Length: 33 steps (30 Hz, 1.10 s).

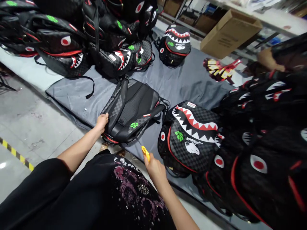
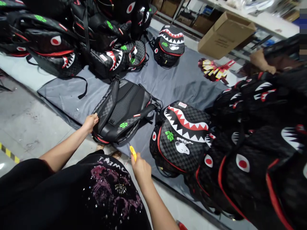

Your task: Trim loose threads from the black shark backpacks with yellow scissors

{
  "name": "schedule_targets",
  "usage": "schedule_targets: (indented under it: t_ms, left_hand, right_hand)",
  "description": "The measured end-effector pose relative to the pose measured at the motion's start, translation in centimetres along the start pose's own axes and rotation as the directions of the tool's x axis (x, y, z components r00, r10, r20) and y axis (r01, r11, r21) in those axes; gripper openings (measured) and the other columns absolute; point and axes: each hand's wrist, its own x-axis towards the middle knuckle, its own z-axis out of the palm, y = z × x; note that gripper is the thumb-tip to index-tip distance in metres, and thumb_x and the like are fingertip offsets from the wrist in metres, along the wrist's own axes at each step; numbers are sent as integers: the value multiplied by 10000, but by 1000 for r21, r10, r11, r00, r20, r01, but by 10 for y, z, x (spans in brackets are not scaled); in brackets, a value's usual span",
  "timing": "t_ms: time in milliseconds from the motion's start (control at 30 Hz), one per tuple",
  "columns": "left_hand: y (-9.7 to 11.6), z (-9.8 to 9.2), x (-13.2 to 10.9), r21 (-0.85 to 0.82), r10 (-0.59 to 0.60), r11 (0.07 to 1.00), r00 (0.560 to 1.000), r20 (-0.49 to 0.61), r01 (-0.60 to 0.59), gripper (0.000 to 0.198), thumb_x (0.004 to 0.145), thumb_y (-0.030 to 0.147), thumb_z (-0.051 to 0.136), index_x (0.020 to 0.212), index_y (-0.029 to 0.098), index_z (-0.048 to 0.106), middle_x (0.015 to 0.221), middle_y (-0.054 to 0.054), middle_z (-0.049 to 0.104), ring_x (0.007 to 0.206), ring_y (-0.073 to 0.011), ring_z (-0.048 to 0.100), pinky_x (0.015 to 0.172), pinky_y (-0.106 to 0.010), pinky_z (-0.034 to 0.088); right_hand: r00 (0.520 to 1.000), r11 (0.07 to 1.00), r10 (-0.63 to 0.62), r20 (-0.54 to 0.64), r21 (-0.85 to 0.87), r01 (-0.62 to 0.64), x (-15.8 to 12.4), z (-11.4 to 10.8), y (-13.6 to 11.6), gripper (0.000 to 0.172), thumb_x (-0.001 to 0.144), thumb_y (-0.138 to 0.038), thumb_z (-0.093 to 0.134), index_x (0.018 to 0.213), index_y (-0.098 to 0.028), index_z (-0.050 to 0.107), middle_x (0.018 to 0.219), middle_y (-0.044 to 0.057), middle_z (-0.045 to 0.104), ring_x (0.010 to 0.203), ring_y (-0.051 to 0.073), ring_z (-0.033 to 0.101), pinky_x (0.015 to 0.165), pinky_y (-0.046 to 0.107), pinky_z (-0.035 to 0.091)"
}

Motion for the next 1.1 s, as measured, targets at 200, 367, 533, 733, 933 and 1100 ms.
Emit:
schedule_targets:
  t_ms: [200,367,533,733,933,1100]
  left_hand:
    - [18,-15,31,-130,-415,867,842,345,481,199,953,305,497,849,145,554,648,-4,523,500,-76,518,422,-152,462]
    - [16,-24,33,-156,-453,718,626,635,678,380,956,451,460,778,129,553,649,-47,608,464,-93,571,341,-144,399]
    - [7,-28,45,-107,-379,636,430,819,764,477,970,515,363,810,130,595,704,-69,666,495,-129,626,341,-178,423]
    - [3,-27,58,-71,-304,634,332,893,770,613,939,639,269,981,157,645,855,-114,693,635,-160,680,406,-186,467]
    - [3,-26,58,-69,-339,618,344,876,783,628,919,677,295,957,165,657,798,-93,696,607,-157,665,395,-193,422]
    - [5,-23,62,-65,-405,586,361,840,808,622,925,671,307,829,155,640,675,-60,676,519,-133,634,380,-186,380]
  right_hand:
    - [998,999,45,-36,10,-44,17,33,-35,344,1027,-376,325,1154,-127,526,867,141,722,833,276,720,679,332,512]
    - [996,992,79,-34,106,-75,29,46,-61,381,1024,-408,308,1181,-141,531,877,136,722,840,258,717,696,310,501]
    - [997,978,-22,-74,207,37,45,34,-97,396,1015,-458,333,1246,-210,538,949,99,727,903,243,708,738,291,482]
    - [985,980,139,-106,156,-122,46,31,-100,383,1022,-456,341,1225,-189,525,910,110,724,854,232,711,726,297,479]
    - [904,906,410,-126,173,-386,35,40,-87,373,1024,-437,327,1171,-153,520,872,137,717,826,250,713,690,308,487]
    - [912,897,398,-97,248,-365,40,36,-97,385,1021,-446,324,1182,-156,520,897,132,720,865,259,710,711,317,486]
